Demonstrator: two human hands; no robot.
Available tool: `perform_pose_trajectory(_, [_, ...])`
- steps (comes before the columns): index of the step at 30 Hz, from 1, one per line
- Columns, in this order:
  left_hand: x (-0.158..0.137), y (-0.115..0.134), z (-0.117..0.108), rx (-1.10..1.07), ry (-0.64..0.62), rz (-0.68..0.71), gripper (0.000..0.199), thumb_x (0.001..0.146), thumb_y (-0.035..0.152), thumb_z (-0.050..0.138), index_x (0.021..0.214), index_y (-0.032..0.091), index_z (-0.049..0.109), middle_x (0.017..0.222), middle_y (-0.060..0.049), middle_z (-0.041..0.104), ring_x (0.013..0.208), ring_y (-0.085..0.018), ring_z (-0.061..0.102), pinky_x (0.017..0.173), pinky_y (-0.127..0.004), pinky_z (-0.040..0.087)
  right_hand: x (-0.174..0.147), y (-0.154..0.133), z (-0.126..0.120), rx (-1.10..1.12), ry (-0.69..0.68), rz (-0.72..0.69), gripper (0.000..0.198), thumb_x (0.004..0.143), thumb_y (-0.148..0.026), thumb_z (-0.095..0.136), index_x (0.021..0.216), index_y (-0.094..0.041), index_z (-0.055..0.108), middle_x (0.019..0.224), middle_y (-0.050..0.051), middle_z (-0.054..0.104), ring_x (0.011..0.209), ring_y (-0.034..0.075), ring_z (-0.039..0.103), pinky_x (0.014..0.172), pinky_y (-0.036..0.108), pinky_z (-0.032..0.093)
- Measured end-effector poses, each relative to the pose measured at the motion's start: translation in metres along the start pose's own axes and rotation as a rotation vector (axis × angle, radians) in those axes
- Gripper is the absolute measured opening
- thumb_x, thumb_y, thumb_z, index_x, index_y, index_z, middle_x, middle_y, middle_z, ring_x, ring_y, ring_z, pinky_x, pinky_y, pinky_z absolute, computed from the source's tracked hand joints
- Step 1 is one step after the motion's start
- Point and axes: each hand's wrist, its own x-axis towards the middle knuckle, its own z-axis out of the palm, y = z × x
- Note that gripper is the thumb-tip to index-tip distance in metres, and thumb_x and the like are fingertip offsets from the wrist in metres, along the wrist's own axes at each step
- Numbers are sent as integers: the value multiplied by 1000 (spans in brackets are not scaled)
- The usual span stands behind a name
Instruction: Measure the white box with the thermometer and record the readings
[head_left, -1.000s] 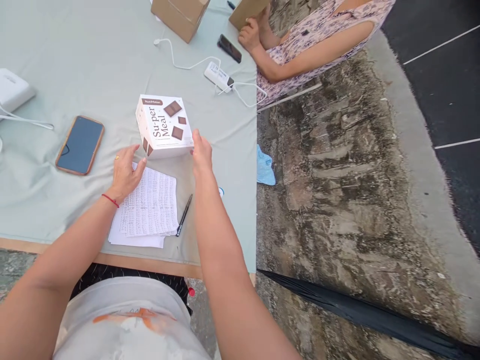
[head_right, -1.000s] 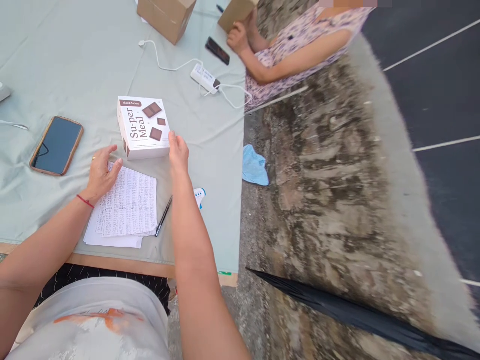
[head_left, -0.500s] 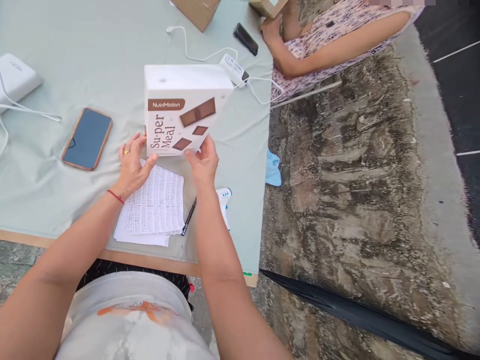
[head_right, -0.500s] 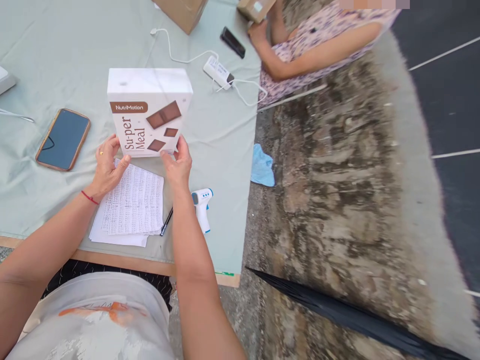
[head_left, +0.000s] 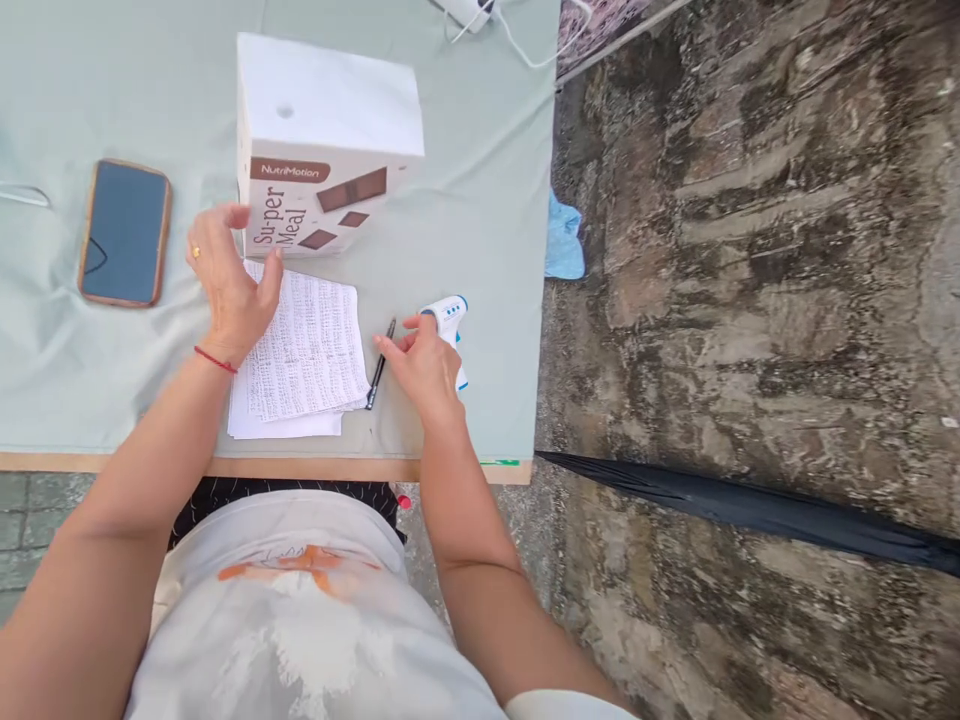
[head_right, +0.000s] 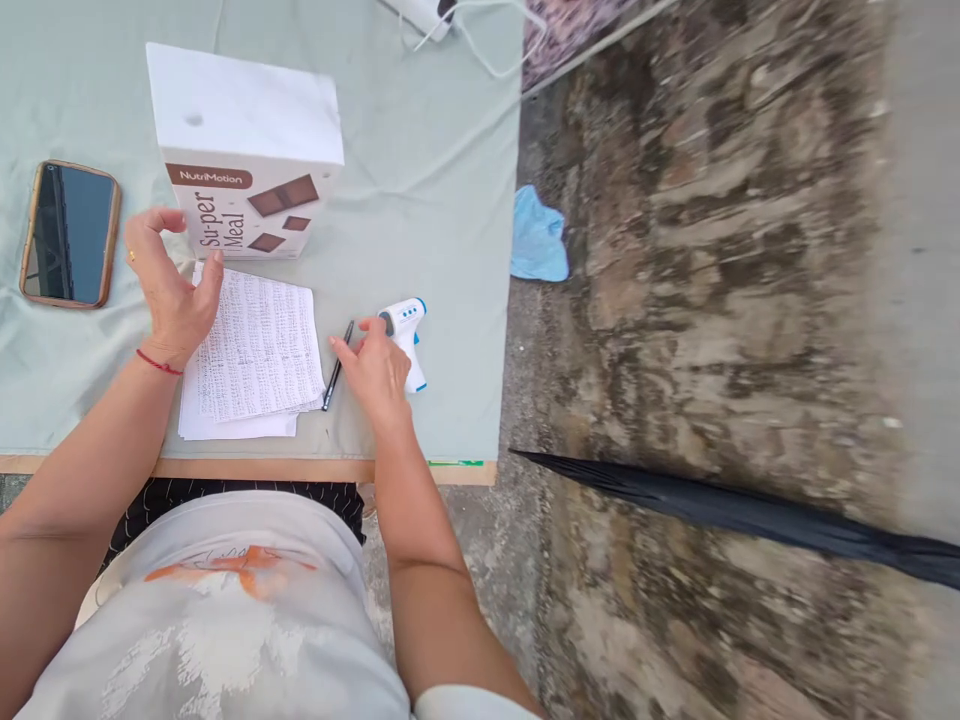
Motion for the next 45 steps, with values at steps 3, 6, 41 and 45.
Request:
perform_pose_trajectory(3, [-6, 23, -5, 37, -128, 59, 41, 92, 56, 60, 117, 26, 50, 134, -12, 53, 133, -36, 42, 111, -61, 28, -14, 13, 1, -44, -49, -41, 38, 87, -45, 57, 117, -22, 61, 71, 0, 62, 73, 23, 61, 79, 41, 49])
perform_pose_trajectory(6, [-14, 43, -8, 70, -246, 114, 34, 94, 47, 60, 119, 26, 52, 138, -13, 52, 139, -40, 38, 112, -63, 26, -20, 24, 5, 163, -34, -117, 32, 90, -39, 48, 113, -23, 62, 73, 0, 60, 70, 21, 59, 76, 39, 50])
perform_pose_trajectory(41, [-71, 63, 18, 33, -913, 562, 26, 81, 32, 81, 101, 25, 68, 150, -10, 47, 145, -36, 37, 122, -73, 14, -90, 27, 37, 576, 105, -261, 6, 83, -27, 60, 78, -24, 61, 65, -6, 57, 54, 10, 48, 54, 24, 44])
perform_pose_trajectory(45, [-68, 61, 16, 11, -937, 565, 26, 80, 28, 82, 103, 27, 71, 149, -8, 47, 146, -36, 37, 122, -73, 14, -90, 26, 37, 549, 78, -243, 7, 84, -28, 59, 78, -24, 59, 65, -6, 56, 54, 10, 48, 55, 25, 44])
